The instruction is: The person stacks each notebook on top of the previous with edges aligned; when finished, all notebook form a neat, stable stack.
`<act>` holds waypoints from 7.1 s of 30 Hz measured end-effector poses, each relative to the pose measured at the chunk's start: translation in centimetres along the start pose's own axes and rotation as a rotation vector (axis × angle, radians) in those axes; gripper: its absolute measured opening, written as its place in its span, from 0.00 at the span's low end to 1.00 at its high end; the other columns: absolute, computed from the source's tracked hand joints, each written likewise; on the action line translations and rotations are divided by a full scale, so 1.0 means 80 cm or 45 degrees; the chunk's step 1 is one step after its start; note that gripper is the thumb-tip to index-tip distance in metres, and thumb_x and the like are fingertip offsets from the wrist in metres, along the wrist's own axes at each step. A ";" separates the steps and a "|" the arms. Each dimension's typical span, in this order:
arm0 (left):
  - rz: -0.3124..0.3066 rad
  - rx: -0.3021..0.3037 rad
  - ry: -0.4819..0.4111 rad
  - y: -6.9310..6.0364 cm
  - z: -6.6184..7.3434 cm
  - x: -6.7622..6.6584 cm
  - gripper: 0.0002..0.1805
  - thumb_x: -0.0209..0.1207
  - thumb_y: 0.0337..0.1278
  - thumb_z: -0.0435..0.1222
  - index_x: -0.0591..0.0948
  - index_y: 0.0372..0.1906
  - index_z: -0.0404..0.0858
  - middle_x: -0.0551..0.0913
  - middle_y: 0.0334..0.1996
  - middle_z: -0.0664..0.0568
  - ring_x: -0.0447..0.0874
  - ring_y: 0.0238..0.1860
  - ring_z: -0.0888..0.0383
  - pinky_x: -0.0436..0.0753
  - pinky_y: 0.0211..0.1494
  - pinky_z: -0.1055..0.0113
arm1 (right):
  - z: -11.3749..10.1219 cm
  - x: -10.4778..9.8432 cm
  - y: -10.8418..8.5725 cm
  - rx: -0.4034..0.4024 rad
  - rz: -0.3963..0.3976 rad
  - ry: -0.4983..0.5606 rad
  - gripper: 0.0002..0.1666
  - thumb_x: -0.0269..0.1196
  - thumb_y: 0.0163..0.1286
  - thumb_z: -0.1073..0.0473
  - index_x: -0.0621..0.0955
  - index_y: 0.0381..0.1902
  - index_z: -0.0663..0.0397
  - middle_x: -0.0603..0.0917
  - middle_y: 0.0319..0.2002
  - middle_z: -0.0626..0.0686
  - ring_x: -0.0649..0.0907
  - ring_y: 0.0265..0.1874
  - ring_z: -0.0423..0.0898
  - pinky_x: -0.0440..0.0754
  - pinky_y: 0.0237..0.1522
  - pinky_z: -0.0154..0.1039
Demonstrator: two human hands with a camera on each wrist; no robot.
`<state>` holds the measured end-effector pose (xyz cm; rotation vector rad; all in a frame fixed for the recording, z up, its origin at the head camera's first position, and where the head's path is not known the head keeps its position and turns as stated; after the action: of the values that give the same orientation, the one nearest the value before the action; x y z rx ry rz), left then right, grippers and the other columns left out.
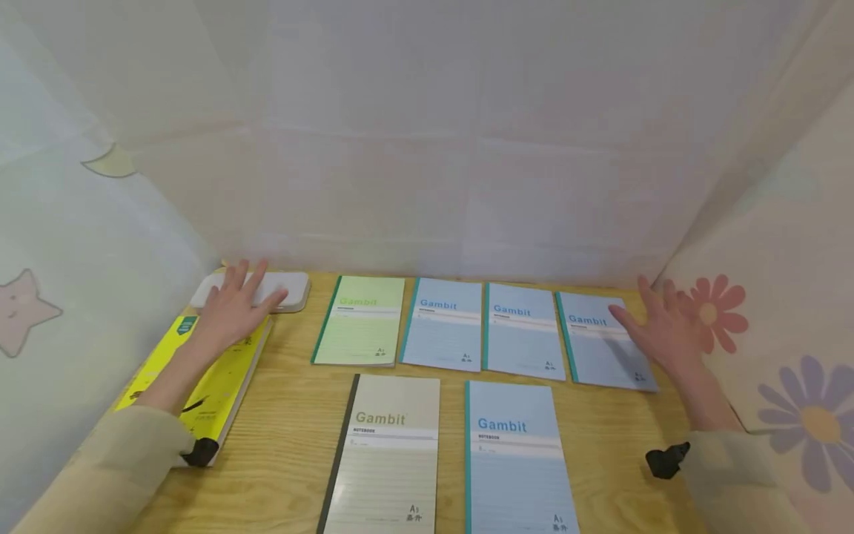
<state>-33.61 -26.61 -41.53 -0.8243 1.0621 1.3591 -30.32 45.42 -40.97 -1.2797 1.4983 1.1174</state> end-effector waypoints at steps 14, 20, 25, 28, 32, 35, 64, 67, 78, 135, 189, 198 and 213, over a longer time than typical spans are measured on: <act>-0.037 0.045 -0.259 0.014 0.050 0.009 0.48 0.38 0.73 0.69 0.40 0.85 0.49 0.41 0.84 0.35 0.41 0.82 0.30 0.51 0.77 0.26 | -0.073 0.012 0.011 -0.050 -0.018 0.159 0.54 0.47 0.77 0.27 0.38 0.85 0.44 0.36 0.82 0.72 0.54 0.72 0.85 0.58 0.59 0.86; -0.059 0.062 -0.358 0.017 0.069 0.018 0.47 0.38 0.72 0.70 0.39 0.85 0.55 0.42 0.85 0.40 0.43 0.83 0.31 0.51 0.77 0.24 | -0.102 0.019 0.015 -0.068 -0.057 0.208 0.54 0.46 0.77 0.26 0.39 0.85 0.44 0.39 0.82 0.72 0.53 0.75 0.82 0.58 0.62 0.85; -0.068 0.094 -0.422 0.019 0.084 0.023 0.46 0.38 0.74 0.68 0.41 0.85 0.51 0.44 0.85 0.43 0.42 0.84 0.35 0.49 0.81 0.30 | -0.129 0.025 0.017 -0.108 -0.078 0.316 0.54 0.48 0.77 0.28 0.41 0.85 0.46 0.42 0.82 0.72 0.50 0.78 0.77 0.54 0.66 0.84; -0.087 0.113 -0.476 0.020 0.091 0.026 0.47 0.38 0.75 0.67 0.42 0.85 0.47 0.44 0.85 0.46 0.41 0.85 0.38 0.46 0.83 0.34 | -0.147 0.032 0.018 -0.149 -0.098 0.385 0.52 0.49 0.77 0.29 0.43 0.85 0.45 0.44 0.83 0.70 0.49 0.79 0.75 0.53 0.69 0.82; -0.127 0.101 -0.518 0.021 0.097 0.030 0.46 0.36 0.76 0.66 0.42 0.85 0.44 0.43 0.85 0.46 0.40 0.85 0.38 0.44 0.85 0.37 | -0.176 0.043 0.023 -0.203 -0.101 0.459 0.50 0.50 0.78 0.30 0.46 0.85 0.44 0.48 0.83 0.65 0.49 0.81 0.70 0.51 0.74 0.78; -0.165 0.072 -0.542 0.022 0.097 0.033 0.45 0.33 0.77 0.66 0.41 0.85 0.44 0.43 0.85 0.45 0.40 0.84 0.36 0.44 0.84 0.36 | -0.205 0.049 0.026 -0.248 -0.094 0.493 0.49 0.50 0.78 0.30 0.48 0.85 0.44 0.51 0.83 0.62 0.50 0.82 0.67 0.50 0.77 0.74; -0.545 -0.101 -0.890 0.012 0.112 0.060 0.44 0.21 0.77 0.66 0.34 0.84 0.44 0.31 0.85 0.42 0.40 0.82 0.28 0.63 0.74 0.27 | -0.418 0.137 0.019 -0.179 -0.548 1.196 0.45 0.50 0.78 0.31 0.51 0.84 0.36 0.56 0.83 0.55 0.65 0.79 0.60 0.77 0.71 0.58; -0.556 -0.124 -0.900 0.013 0.110 0.061 0.46 0.21 0.75 0.67 0.35 0.84 0.43 0.32 0.84 0.40 0.43 0.81 0.26 0.65 0.72 0.27 | -0.438 0.146 0.017 -0.110 -0.621 1.357 0.45 0.50 0.79 0.32 0.51 0.84 0.40 0.55 0.83 0.54 0.63 0.79 0.61 0.76 0.71 0.59; -0.597 -0.258 -0.964 0.010 0.103 0.068 0.54 0.20 0.67 0.74 0.35 0.84 0.42 0.41 0.83 0.31 0.48 0.80 0.26 0.77 0.68 0.36 | -0.480 0.169 0.006 0.075 -0.756 1.534 0.49 0.48 0.79 0.31 0.46 0.85 0.45 0.45 0.85 0.53 0.53 0.81 0.67 0.70 0.72 0.68; -0.533 -0.171 -0.921 0.032 0.236 0.132 0.38 0.61 0.70 0.38 0.61 0.80 0.40 0.80 0.58 0.38 0.87 0.41 0.52 0.88 0.55 0.58 | -0.308 0.118 0.022 0.191 -0.454 1.249 0.31 0.58 0.77 0.65 0.68 0.76 0.62 0.73 0.67 0.65 0.77 0.65 0.58 0.83 0.63 0.48; -0.584 -0.165 -0.598 0.034 0.260 0.156 0.37 0.62 0.70 0.36 0.61 0.79 0.37 0.85 0.44 0.40 0.82 0.22 0.58 0.89 0.35 0.67 | -0.298 0.117 0.017 0.203 -0.439 0.867 0.32 0.60 0.73 0.66 0.70 0.72 0.70 0.77 0.69 0.67 0.77 0.70 0.61 0.81 0.67 0.52; -0.535 -0.123 -0.581 0.031 0.262 0.154 0.28 0.61 0.71 0.35 0.73 0.73 0.38 0.86 0.42 0.42 0.85 0.24 0.55 0.89 0.33 0.67 | -0.306 0.115 0.016 0.224 -0.467 0.852 0.31 0.57 0.74 0.64 0.70 0.73 0.67 0.74 0.72 0.65 0.82 0.51 0.53 0.83 0.54 0.45; -0.546 -0.056 -0.349 0.034 0.270 0.159 0.20 0.53 0.76 0.36 0.76 0.64 0.29 0.83 0.42 0.42 0.75 0.26 0.58 0.73 0.26 0.74 | -0.311 0.120 0.018 0.177 -0.585 0.878 0.31 0.49 0.78 0.65 0.64 0.76 0.69 0.64 0.79 0.64 0.66 0.77 0.61 0.81 0.67 0.53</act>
<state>-34.96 -1.77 -45.75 -0.8150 0.6010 1.0921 -34.13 19.21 -44.09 -1.8958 1.5889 0.2667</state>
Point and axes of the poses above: each hand's wrist, its own y-axis towards the middle knuckle, its own x-axis out of the palm, z = x × y, the point moved 8 cm from there along y, towards the middle knuckle
